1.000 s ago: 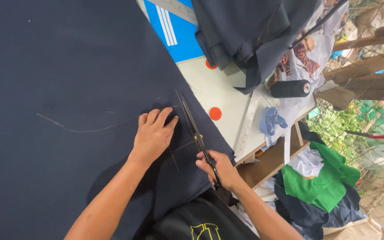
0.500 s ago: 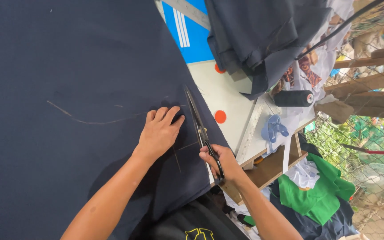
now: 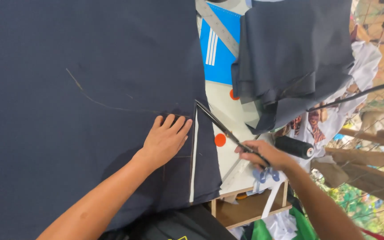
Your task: The person folds and aligns a large piece of dark blue fabric on a table, then uses shears to cut along marked lines. The person adjusts the fabric layers and continues cutting through the material to separate pieces.
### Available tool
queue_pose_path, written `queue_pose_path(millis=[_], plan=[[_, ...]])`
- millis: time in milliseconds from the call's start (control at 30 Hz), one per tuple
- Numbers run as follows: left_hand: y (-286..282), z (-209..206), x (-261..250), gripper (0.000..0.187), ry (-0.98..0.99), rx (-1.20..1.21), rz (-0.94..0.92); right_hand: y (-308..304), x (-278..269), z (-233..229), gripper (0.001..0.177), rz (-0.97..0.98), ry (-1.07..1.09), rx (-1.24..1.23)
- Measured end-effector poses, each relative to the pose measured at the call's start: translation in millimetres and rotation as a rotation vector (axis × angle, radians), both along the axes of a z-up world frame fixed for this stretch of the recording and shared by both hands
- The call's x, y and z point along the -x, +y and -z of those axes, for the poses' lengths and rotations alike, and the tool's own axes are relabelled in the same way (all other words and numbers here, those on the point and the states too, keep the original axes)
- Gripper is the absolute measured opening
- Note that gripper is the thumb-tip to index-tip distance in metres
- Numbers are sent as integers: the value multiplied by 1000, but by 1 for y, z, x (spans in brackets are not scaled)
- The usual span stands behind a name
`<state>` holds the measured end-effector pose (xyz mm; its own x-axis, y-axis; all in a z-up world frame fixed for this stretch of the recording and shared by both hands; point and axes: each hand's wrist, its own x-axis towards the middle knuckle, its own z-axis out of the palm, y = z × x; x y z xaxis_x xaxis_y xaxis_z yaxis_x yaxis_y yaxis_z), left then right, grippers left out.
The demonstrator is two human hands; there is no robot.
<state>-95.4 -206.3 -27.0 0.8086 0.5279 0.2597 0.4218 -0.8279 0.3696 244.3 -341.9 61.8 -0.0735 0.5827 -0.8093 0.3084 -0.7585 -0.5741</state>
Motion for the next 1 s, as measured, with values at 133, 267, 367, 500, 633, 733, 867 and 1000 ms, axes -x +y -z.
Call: queue_pose_path(millis=[133,267,367,500,633,733,867,1000], plan=[[-14,25,-3,35,-49,-76,-58,63,-31,-24,31,-102,-111,86],[-17,31,0,37,-43,-92,-65,124,-28,-42,37,-346,-245,148],[-16,29,1,36,-63,-85,-64,152,-32,-46,43,-535,-341,164],[-15,37,1,35,-96,-112,-83,165,-40,-37,54,-658,-429,158],[-16,37,2,36,-80,-119,-104,165,-35,-32,57,-670,-450,175],[-16,37,1,36,-88,-91,-97,165,-34,-34,54,-657,-506,190],[-16,40,2,38,-83,-87,-87,162,-36,-32,51,-668,-508,190],[-17,38,2,39,-80,-94,-90,161,-25,-36,60,-675,-477,210]])
